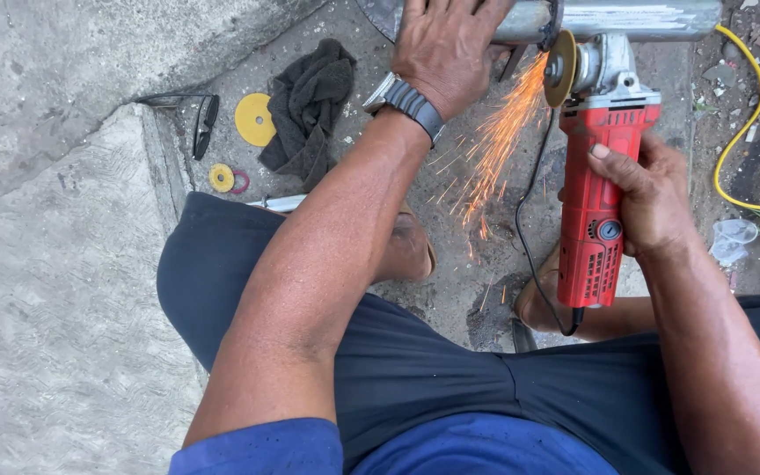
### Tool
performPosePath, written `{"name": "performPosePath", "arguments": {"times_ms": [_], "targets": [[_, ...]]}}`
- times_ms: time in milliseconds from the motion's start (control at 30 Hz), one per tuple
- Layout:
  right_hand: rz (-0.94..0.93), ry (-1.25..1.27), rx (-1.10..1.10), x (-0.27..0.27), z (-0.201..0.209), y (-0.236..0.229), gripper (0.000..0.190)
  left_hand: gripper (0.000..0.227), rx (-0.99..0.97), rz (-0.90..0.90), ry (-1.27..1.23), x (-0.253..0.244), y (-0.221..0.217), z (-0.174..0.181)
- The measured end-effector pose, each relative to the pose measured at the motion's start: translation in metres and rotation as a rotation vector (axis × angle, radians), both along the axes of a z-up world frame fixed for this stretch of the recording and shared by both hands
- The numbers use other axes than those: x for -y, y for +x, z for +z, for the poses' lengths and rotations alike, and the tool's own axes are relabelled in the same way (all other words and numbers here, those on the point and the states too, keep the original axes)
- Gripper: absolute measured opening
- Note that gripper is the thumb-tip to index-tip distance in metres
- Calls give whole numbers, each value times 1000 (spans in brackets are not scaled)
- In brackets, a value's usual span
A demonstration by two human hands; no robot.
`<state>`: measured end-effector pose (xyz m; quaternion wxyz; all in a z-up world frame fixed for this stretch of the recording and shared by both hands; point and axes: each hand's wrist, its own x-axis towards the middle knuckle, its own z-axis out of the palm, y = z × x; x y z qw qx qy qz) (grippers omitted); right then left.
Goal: The person is using a handheld angle grinder to smooth out a weld on a metal pipe, rotating the pipe to reach all sides.
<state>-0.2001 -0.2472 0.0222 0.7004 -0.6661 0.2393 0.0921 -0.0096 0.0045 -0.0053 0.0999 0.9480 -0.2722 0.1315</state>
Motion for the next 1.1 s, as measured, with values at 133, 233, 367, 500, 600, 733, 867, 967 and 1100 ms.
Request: {"name": "performPosePath", "arguments": {"times_ms": [133,233,367,500,600,733,867,967,1100], "targets": [[-32,53,35,-5,7,3,39,72,1,-17,-13,-2,0,-2],[-41,82,72,-7,1,-1,41,74,52,-32,-37,-4,6,1],[8,51,-72,-4,-7,-14,51,52,-123,-56,7,-1,19,19],[-87,128,-38,-3,8,-12,39,58,-194,-39,79,-1,21,32],[-87,72,-58,-3,21,-5,44,42,-361,-27,105,0,19,31],[-67,54,-28,-4,13,0,44,44,-251,-48,80,-4,20,11],[-62,166,1,-5,2,1,43,51,-163,-49,58,-5,15,12],[-56,168,-2,-4,-5,5,45,53,-140,-60,40,-5,14,21],[-52,177,-10,-6,-7,6,44,59,-182,-60,2,-3,15,25]]}}
